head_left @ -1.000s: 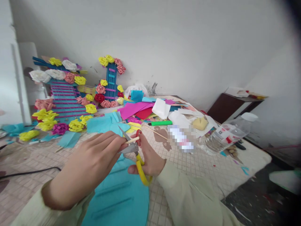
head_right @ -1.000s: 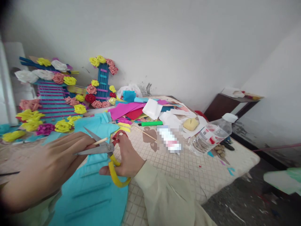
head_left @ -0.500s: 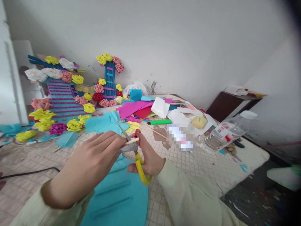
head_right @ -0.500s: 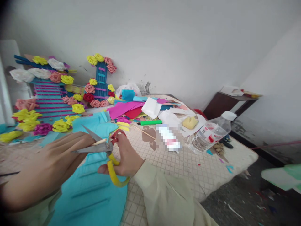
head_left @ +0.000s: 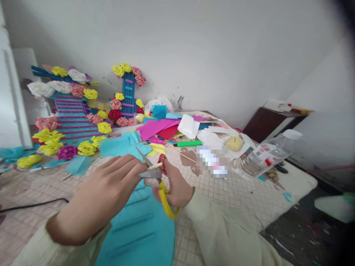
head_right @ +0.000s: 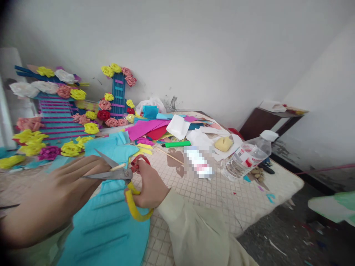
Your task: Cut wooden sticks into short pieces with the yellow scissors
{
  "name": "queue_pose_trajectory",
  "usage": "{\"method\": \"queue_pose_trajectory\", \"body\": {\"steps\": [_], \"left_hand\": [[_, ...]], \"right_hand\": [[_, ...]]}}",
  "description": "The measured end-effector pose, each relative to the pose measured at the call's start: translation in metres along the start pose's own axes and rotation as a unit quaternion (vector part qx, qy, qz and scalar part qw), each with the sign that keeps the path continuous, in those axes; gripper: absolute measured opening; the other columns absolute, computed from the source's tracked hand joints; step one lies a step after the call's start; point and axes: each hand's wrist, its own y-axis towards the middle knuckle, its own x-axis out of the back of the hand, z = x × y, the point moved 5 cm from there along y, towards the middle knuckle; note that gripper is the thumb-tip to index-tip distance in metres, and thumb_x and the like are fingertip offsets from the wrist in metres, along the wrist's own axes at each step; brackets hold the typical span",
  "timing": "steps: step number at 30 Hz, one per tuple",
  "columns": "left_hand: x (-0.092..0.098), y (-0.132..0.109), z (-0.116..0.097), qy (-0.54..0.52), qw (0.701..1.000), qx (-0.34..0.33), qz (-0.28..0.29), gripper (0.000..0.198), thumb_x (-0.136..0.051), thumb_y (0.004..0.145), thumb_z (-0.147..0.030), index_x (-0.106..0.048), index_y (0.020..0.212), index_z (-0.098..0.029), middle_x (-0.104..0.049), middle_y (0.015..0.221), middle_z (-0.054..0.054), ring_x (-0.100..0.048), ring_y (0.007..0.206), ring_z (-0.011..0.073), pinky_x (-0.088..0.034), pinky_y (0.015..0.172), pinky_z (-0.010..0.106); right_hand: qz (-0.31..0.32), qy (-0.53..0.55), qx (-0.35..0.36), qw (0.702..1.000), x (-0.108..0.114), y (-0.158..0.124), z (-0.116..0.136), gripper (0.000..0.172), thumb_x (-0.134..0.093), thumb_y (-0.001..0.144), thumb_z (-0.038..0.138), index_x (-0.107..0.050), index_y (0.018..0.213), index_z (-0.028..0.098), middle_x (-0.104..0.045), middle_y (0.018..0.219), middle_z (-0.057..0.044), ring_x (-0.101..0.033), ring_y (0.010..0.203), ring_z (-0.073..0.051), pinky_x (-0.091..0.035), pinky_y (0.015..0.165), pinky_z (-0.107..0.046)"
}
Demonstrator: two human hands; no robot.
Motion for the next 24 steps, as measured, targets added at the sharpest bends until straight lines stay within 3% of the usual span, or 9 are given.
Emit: {"method": "queue_pose_trajectory", "body": {"steps": [4, 9, 18, 24], "left_hand": [[0.005, -0.001, -0.002, 0.010, 0.999, -0.021, -0.033, 0.023, -0.032, 0.095, -0.010, -0.052, 0.088, -0.016, -0.058, 0.080, 0.005, -0.053, 0.074, 0.0190, -0.039, 0.064, 0.032], [0.007, -0.001, -0.003, 0.001, 0.998, -0.026, -0.052, 0.022, -0.032, 0.096, -0.012, -0.052, 0.090, -0.018, -0.057, 0.080, 0.003, -0.052, 0.074, 0.0186, -0.037, 0.064, 0.032], [0.005, 0.001, 0.001, 0.004, 1.000, -0.002, -0.020, 0.025, -0.031, 0.097, -0.018, -0.054, 0.086, -0.018, -0.057, 0.076, 0.003, -0.053, 0.072, 0.0190, -0.038, 0.062, 0.033], [0.004, -0.004, 0.004, 0.003, 0.999, 0.028, -0.025, 0.031, -0.030, 0.097, -0.020, -0.057, 0.081, -0.019, -0.057, 0.072, 0.002, -0.054, 0.067, 0.0185, -0.040, 0.061, 0.032]], "right_hand": [[0.004, 0.006, -0.016, 1.000, 0.001, 0.002, 0.002, 0.044, -0.060, 0.056, 0.024, -0.043, 0.096, 0.020, -0.052, 0.082, -0.002, -0.053, 0.071, -0.019, -0.050, 0.070, -0.035], [-0.006, 0.013, -0.030, 0.999, 0.003, 0.003, 0.004, 0.042, -0.059, 0.050, 0.022, -0.038, 0.086, 0.023, -0.051, 0.080, 0.000, -0.051, 0.068, -0.017, -0.048, 0.065, -0.031], [0.005, 0.000, -0.013, 1.000, 0.003, 0.005, 0.006, 0.040, -0.064, 0.062, 0.031, -0.039, 0.092, 0.021, -0.048, 0.085, -0.003, -0.050, 0.074, -0.019, -0.048, 0.071, -0.036], [0.048, 0.038, 0.003, 0.998, 0.005, 0.008, 0.017, 0.062, -0.070, 0.069, 0.047, -0.040, 0.115, 0.019, -0.049, 0.108, -0.009, -0.052, 0.098, -0.026, -0.046, 0.090, -0.043]]}}
